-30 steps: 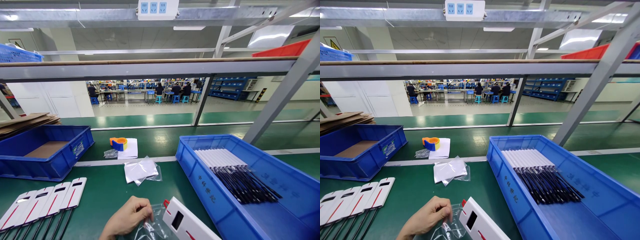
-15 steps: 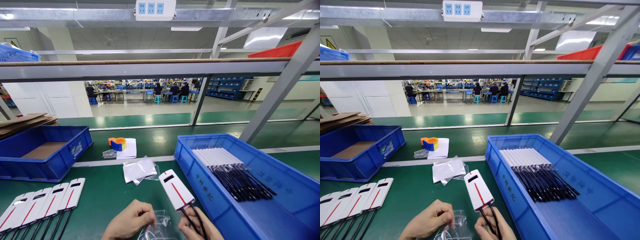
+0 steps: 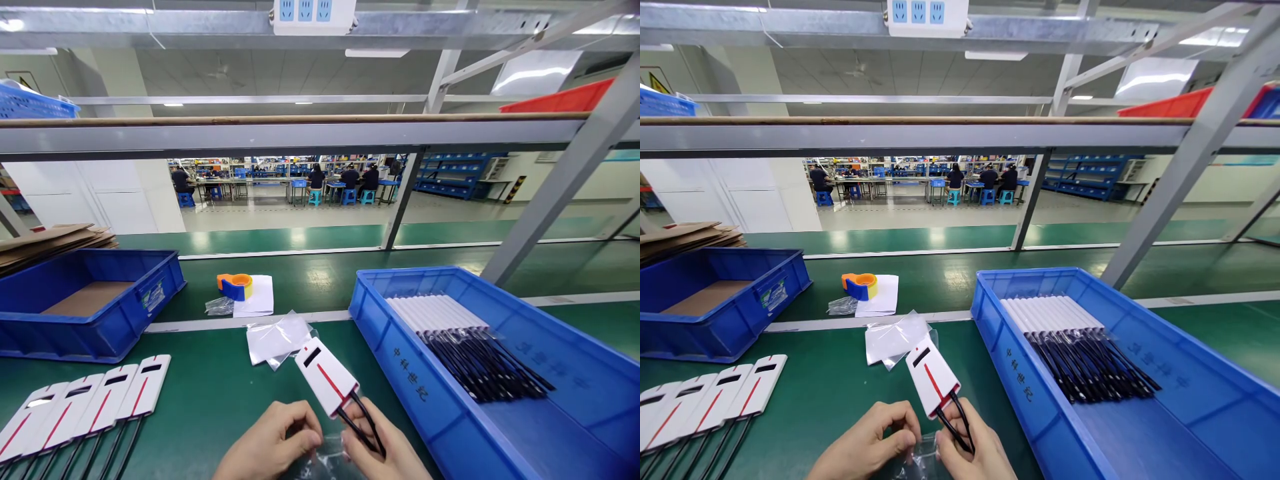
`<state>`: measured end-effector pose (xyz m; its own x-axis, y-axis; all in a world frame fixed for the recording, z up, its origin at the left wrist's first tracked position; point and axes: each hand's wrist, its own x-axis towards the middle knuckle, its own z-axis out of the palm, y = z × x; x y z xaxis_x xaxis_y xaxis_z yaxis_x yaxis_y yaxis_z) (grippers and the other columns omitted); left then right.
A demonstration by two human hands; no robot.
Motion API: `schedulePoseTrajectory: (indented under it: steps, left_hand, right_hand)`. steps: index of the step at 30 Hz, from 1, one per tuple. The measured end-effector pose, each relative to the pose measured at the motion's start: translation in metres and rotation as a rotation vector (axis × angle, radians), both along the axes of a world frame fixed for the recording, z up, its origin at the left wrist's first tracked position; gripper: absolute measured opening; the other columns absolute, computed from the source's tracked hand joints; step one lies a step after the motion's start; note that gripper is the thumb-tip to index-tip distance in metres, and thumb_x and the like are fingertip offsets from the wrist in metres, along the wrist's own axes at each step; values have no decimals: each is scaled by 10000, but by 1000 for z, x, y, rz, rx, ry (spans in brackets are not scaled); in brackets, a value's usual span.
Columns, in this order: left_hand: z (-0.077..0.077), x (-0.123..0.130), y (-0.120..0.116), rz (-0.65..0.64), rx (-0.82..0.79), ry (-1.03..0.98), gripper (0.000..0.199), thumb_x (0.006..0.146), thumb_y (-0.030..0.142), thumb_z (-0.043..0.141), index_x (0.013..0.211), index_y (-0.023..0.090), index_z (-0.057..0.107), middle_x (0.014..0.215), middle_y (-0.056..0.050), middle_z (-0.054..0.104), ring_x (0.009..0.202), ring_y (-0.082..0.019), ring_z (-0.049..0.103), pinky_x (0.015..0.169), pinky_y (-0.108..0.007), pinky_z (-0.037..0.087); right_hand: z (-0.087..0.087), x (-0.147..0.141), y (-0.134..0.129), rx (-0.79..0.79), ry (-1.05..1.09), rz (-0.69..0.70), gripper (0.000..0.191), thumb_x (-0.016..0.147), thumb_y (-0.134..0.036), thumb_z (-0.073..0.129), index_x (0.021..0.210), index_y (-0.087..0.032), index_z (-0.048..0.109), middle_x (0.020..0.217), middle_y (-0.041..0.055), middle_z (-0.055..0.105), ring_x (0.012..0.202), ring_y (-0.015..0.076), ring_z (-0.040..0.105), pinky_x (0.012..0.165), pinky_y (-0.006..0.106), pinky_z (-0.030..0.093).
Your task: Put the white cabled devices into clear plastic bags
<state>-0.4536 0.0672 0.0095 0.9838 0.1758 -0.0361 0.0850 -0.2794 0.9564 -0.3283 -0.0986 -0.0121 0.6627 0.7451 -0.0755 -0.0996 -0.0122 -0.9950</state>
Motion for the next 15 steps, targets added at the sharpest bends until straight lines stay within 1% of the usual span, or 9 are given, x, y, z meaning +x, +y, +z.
schedulePoseTrajectory:
  steps: [2,5,8,10,13,15]
  left_hand:
    - [1,1,-2,16,-10,-2,213,933,298,580,774,171,644,694,0,670,685,-155,602,708,-227,434]
    - [0,2,-5,54,33,-10,272,942,337,563,726,176,593,700,-4,637,698,-153,572,681,-218,412]
    - [-2,3,-7,65,50,-26,356,977,430,523,732,174,566,706,-3,602,680,-144,532,646,-216,384]
    - [-4,4,-8,52,1,-36,418,980,520,510,759,170,563,682,0,580,636,-137,506,610,-221,365]
    - [-8,6,-10,53,-77,-50,488,871,638,641,803,158,591,653,17,528,597,-126,443,561,-222,315]
    - [-10,7,-10,91,-83,-63,513,831,656,685,767,156,588,634,28,489,590,-119,403,551,-223,287]
  right_hand:
    - [-5,1,0,-2,-19,5,263,784,-437,767,836,-228,616,778,-18,670,698,159,656,641,244,568]
    - [-10,4,0,-15,-51,39,272,812,-464,734,860,-230,604,769,-16,663,706,164,660,659,249,567]
    - [-10,6,1,-31,-99,52,290,817,-483,729,854,-226,599,793,-5,656,751,171,662,689,247,558]
    - [-9,7,2,-32,-123,45,300,824,-493,725,849,-224,595,816,1,653,781,172,660,705,244,551]
    - [-6,7,4,-25,-133,28,316,830,-510,720,851,-226,584,826,-2,648,786,173,662,728,250,554]
    - [-3,4,6,-27,-118,22,313,822,-505,724,859,-228,582,841,2,654,799,178,672,738,256,562]
